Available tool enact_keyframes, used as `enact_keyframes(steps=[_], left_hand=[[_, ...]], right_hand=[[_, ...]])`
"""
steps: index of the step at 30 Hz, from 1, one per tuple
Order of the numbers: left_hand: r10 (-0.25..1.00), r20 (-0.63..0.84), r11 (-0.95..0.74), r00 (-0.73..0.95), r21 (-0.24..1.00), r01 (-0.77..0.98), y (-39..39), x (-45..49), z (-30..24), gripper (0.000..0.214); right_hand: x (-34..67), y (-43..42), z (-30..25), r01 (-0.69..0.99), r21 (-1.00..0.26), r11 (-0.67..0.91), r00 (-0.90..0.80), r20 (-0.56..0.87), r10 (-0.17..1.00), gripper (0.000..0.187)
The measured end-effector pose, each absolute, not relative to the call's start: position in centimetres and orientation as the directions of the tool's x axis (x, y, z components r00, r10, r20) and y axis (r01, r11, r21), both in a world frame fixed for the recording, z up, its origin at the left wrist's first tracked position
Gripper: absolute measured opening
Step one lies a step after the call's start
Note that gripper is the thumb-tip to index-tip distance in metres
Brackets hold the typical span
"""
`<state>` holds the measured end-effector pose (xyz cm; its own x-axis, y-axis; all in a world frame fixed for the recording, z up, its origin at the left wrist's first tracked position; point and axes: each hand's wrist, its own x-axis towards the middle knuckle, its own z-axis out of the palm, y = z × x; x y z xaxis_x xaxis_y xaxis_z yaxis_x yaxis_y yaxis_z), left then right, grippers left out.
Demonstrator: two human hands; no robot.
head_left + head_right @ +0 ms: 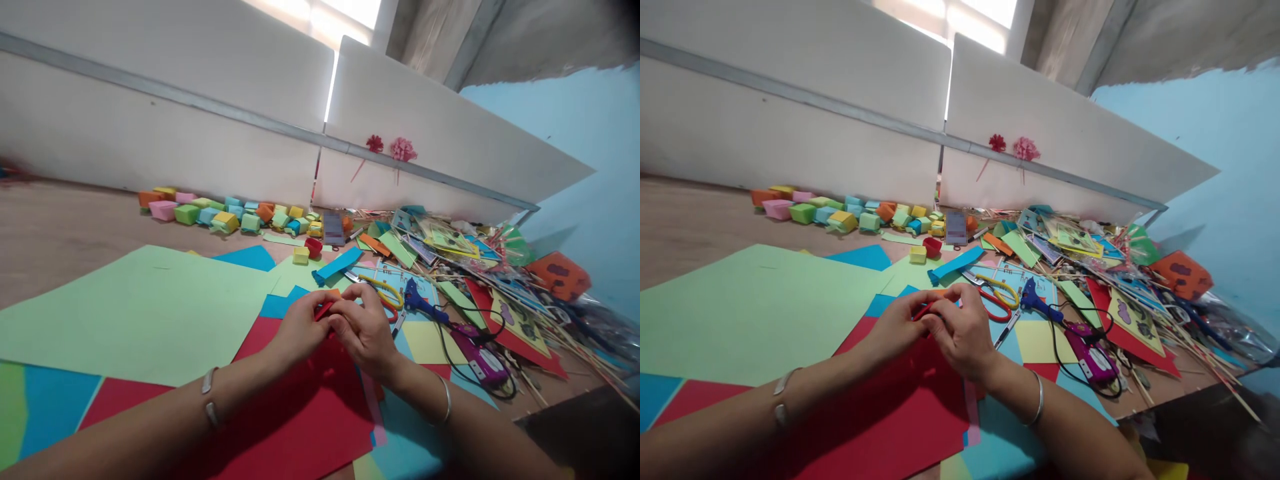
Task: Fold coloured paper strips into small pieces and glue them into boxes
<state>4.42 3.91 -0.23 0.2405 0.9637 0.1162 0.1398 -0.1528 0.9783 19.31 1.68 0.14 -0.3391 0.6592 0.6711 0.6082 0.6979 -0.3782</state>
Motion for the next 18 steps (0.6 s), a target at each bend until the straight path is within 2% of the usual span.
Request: enact_keyframes(steps=[4,7,10,13,14,17,18], left_hand=[[0.977,0.082,-0.107,0.196,0.987,0.121,4.6,4.1,-0.3,0.03],[0.987,0.037,-0.054,0.154,0.993,0.107,5.3,4.0,-1.0,0.024],[0.996,0.006,-0.013,0.089,0.997,0.077,6.0,3.9,-1.8,0.02],[0.999,-0.004,0.002,0.034,0.999,0.04,6.4,3.8,-2.1,0.021],[1.0,-0.003,0.002,0.024,0.999,0.033,6.4,3.7,-2.0,0.022],[1.0,-0.003,0.003,0.013,1.0,0.023,6.4,3.6,-1.5,0.027],[1.0,-0.007,0.006,0.013,1.0,0.018,6.4,3.5,-1.3,0.03]], right_hand=[[19.5,2.0,-0.2,0.541,-0.557,0.631,-0.278,0.59,0.759,0.036],[19.8,2.4,-0.5,0.496,-0.736,0.461,-0.225,0.403,0.887,0.042],[20.1,2.6,-0.7,0.398,-0.859,0.323,-0.278,0.222,0.934,0.051],[20.1,2.6,-0.9,0.436,-0.81,0.391,-0.353,0.246,0.903,0.069],[20.0,2.5,-1.0,0.47,-0.762,0.445,-0.359,0.295,0.885,0.065],[19.8,2.3,-1.1,0.545,-0.597,0.589,-0.352,0.475,0.807,0.037],[19.8,2.3,-1.1,0.567,-0.538,0.623,-0.347,0.53,0.773,0.035]])
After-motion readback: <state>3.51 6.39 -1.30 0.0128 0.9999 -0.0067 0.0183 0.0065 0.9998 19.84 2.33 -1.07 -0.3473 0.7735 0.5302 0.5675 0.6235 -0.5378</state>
